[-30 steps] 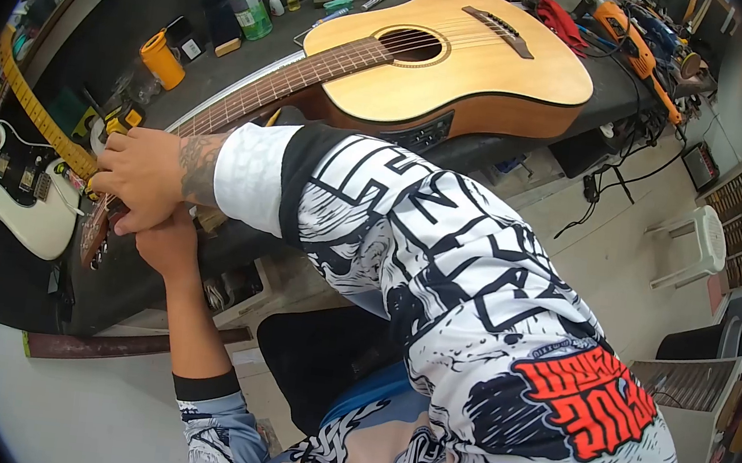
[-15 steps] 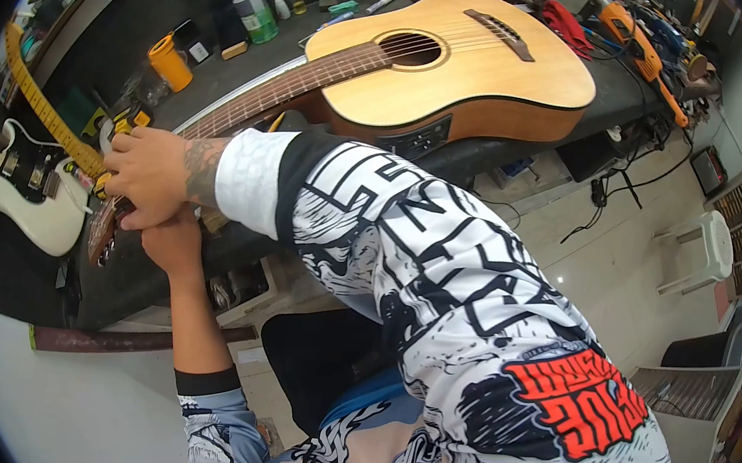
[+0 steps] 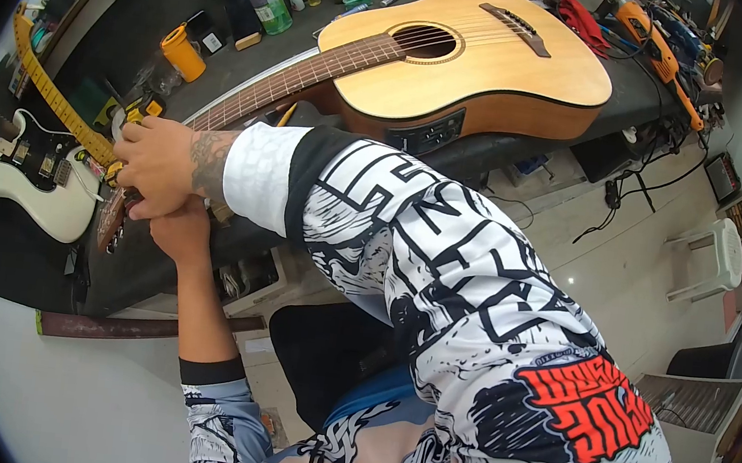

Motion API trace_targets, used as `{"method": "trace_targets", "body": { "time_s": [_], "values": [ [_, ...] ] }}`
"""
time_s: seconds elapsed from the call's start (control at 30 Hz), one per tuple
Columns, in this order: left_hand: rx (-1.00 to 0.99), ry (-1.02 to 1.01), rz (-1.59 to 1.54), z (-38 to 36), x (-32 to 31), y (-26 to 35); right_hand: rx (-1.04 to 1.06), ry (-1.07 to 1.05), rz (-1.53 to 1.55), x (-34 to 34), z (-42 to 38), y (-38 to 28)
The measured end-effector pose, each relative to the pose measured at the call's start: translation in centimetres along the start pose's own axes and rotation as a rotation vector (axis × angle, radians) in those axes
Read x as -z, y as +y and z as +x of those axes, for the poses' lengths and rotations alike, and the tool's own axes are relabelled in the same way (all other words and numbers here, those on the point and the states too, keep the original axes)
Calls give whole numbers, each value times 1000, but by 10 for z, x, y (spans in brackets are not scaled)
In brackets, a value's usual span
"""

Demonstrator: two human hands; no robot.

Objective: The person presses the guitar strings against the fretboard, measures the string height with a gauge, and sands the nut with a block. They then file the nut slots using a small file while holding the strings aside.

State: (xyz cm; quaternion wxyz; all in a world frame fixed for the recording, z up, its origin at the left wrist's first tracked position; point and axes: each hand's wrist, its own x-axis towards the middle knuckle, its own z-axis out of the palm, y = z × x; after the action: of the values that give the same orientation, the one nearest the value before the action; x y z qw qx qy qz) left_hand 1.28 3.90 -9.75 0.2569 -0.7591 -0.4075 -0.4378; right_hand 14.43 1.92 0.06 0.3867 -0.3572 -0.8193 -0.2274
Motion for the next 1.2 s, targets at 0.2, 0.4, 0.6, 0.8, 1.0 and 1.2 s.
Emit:
{"method": "trace_targets", "body": {
  "time_s": [0.2, 0.4, 0.6, 0.8, 1.0, 1.2],
  "values": [
    [126, -93, -11, -1, 7, 3, 23, 105, -37, 53, -31, -10],
    [331, -96, -200, 13, 24, 30, -275, 33, -159, 184, -116, -19],
    [114, 145, -273, 6, 17, 24, -667, 102, -312, 251, -233, -74],
    [-302, 173, -261, 48, 53, 87, -920, -65, -130, 232, -317, -132],
    [-354, 7, -367, 72, 36, 151, -1034, -159, 38, 201, -361, -164],
    [-330, 28, -335, 65, 13, 161, -1050, -168, 27, 216, -376, -164]
  ]
}}
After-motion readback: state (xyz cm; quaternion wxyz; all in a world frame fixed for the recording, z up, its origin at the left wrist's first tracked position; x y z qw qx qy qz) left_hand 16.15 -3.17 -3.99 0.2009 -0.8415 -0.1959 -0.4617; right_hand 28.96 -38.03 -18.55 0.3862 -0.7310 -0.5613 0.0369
